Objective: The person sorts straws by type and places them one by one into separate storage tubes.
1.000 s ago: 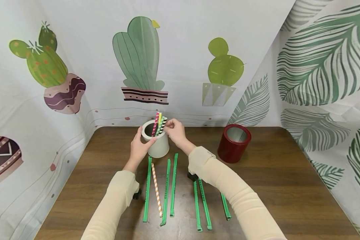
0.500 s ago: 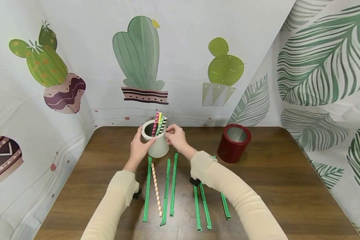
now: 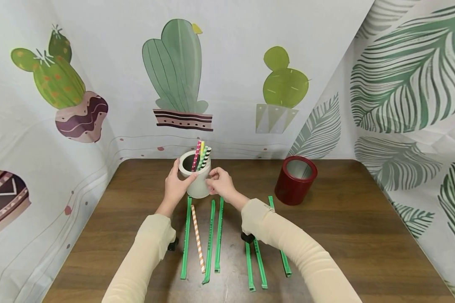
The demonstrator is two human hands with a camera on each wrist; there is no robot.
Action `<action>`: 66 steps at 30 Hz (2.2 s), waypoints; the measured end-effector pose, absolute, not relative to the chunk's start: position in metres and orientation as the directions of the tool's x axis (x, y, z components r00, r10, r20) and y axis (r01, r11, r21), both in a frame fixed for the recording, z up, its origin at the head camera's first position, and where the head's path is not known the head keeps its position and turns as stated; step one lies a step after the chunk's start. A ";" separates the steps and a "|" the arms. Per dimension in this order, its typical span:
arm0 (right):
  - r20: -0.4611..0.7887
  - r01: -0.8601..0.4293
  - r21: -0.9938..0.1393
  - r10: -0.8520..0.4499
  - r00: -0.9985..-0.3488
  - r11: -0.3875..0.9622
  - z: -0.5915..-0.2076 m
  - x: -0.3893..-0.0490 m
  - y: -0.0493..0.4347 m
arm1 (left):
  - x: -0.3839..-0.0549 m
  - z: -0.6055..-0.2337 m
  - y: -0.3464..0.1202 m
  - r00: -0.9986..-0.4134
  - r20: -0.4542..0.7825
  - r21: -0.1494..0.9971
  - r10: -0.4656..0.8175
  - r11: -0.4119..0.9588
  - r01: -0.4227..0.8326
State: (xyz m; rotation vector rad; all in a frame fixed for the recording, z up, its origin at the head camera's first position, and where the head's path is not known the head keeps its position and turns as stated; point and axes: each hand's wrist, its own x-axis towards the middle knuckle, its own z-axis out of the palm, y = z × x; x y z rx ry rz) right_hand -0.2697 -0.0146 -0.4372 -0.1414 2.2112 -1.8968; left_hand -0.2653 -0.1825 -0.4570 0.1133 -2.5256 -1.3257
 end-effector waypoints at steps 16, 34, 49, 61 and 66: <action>-0.259 0.198 -0.958 -0.325 -0.909 0.208 -0.471 -0.254 -0.021 | -0.265 -0.456 -0.184 -0.957 0.216 0.815 -0.194 0.576 0.067; -0.312 0.191 -0.933 -0.423 -0.851 0.305 -0.492 -0.228 -0.033 | -0.266 -0.456 -0.182 -0.958 0.214 0.823 -0.192 0.564 0.071; -0.192 -0.062 -0.854 -0.424 -0.885 0.517 -0.504 -0.209 -0.048 | -0.266 -0.457 -0.183 -0.958 0.214 0.820 -0.193 0.568 0.069; -0.148 -0.141 -0.746 -0.368 -0.918 0.651 -0.504 -0.206 -0.055 | -0.263 -0.454 -0.180 -0.949 0.237 0.823 -0.208 0.562 0.082; -0.161 -0.150 -0.704 -0.362 -0.918 0.694 -0.503 -0.207 -0.053 | -0.264 -0.455 -0.181 -0.954 0.219 0.822 -0.204 0.566 0.067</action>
